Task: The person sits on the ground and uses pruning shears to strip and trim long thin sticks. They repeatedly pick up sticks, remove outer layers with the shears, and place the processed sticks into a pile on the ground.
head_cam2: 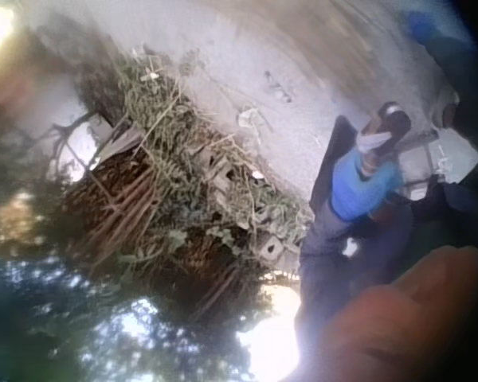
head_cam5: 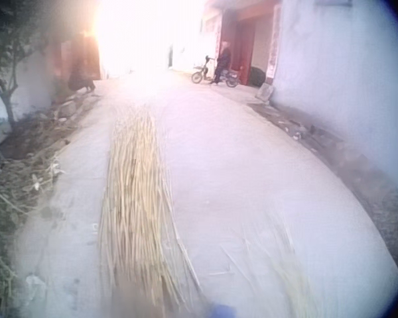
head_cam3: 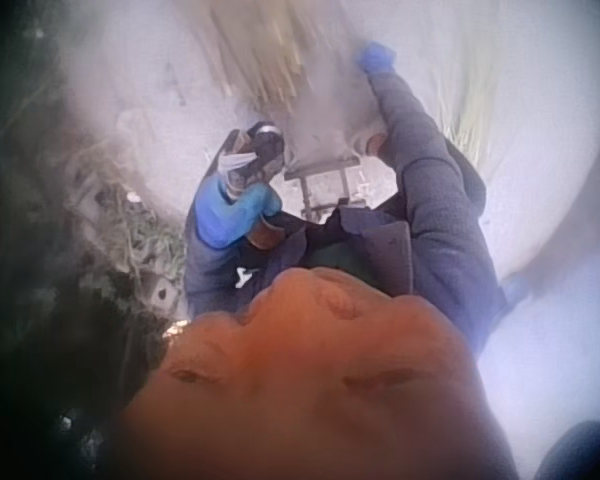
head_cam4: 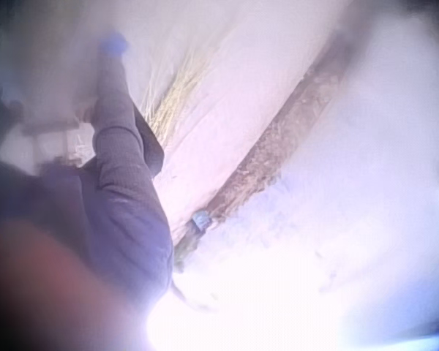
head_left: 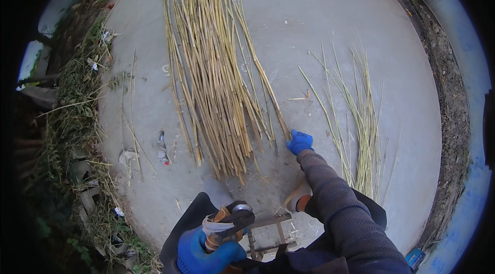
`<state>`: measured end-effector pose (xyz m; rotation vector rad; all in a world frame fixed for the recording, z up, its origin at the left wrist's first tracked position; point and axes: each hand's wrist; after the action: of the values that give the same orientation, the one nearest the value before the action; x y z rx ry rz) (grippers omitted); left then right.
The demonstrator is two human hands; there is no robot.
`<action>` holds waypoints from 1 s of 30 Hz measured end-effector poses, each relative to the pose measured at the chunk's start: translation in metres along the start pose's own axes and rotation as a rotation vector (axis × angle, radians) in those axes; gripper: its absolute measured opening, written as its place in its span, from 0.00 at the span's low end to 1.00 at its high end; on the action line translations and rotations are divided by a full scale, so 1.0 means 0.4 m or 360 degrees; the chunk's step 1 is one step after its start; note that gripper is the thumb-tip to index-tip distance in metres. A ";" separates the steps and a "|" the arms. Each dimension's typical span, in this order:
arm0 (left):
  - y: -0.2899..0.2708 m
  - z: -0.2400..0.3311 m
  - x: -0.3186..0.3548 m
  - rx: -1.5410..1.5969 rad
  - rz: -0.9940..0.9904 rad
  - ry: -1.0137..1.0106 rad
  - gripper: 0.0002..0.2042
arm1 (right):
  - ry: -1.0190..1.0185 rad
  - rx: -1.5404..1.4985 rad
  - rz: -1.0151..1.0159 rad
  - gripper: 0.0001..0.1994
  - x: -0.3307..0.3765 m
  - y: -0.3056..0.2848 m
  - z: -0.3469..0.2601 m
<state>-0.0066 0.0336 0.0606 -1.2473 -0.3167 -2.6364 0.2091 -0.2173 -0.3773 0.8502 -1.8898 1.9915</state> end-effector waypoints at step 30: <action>-0.088 -0.158 -0.047 0.0147 0.0167 0.0880 0.16 | -0.0740 -0.1935 -0.1111 0.15 1.187 -0.618 0.231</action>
<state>-0.0507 0.0513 0.0031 -0.4566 -0.2621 -2.6996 -0.0065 -0.3732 0.0964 1.2892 -2.0740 0.1099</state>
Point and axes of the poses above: each hand's wrist, its own x-axis away from the middle knuckle, its own y-axis out of the palm, z = x × y, and after that the axes turned 1 degree about z, right-handed
